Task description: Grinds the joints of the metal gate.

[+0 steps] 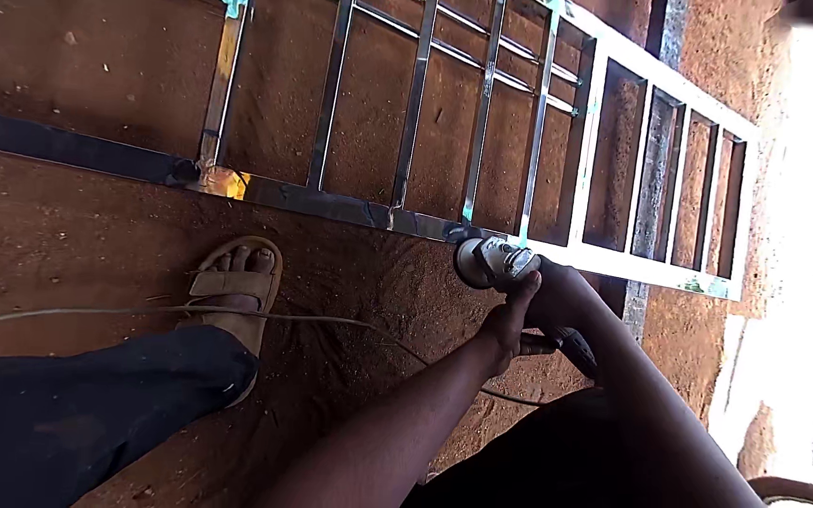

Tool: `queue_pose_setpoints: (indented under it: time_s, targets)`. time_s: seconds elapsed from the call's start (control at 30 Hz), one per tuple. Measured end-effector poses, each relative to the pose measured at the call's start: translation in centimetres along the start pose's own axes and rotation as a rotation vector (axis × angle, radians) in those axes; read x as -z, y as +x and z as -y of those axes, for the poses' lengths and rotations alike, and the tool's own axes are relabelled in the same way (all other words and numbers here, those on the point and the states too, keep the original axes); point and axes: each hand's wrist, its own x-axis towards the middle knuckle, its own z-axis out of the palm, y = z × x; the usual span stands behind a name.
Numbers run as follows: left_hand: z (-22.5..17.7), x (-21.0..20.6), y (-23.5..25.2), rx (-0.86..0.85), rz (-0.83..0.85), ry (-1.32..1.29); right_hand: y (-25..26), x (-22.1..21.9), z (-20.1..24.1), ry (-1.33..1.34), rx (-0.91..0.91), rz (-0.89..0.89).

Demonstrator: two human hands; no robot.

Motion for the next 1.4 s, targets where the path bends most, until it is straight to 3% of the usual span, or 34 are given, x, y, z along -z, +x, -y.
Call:
queue_pose_setpoints:
  time_s: [0.1,0.27,0.43,0.6,0.73,0.87,1.07,1.23,1.4]
  targets:
    - [-0.1,1.0,1.4,-0.004,0.008,0.021,0.6,-0.2,0.2,0.025,-0.03,-0.033]
    - [0.1,0.0,-0.5,0.035,-0.007,-0.018,-0.4,-0.8,-0.3,-0.005,0.004,-0.031]
    - [-2.1,1.7,1.9,-0.027,0.035,0.02,1.5,0.7,1.7,0.011,-0.004,-0.097]
    - [-3.0,1.6,1.1,-0.029,0.061,0.005,1.6,1.3,2.5,-0.01,-0.039,-0.111]
    - [-2.9,1.3,1.3,-0.061,0.022,-0.029,2.0,2.2,2.7,-0.03,0.0,-0.064]
    - [-4.0,2.5,2.6,-0.055,0.011,0.068,2.8,1.6,3.2,0.034,-0.017,-0.133]
    - [-2.8,0.5,1.5,-0.047,0.016,-0.063,2.2,3.0,2.6,-0.058,-0.015,-0.016]
    - [-5.1,2.2,2.9,-0.042,0.043,0.096,3.5,2.6,2.9,0.016,-0.017,-0.111]
    - [-2.8,0.0,1.6,-0.023,0.036,-0.048,2.5,2.8,1.5,-0.07,-0.035,0.0]
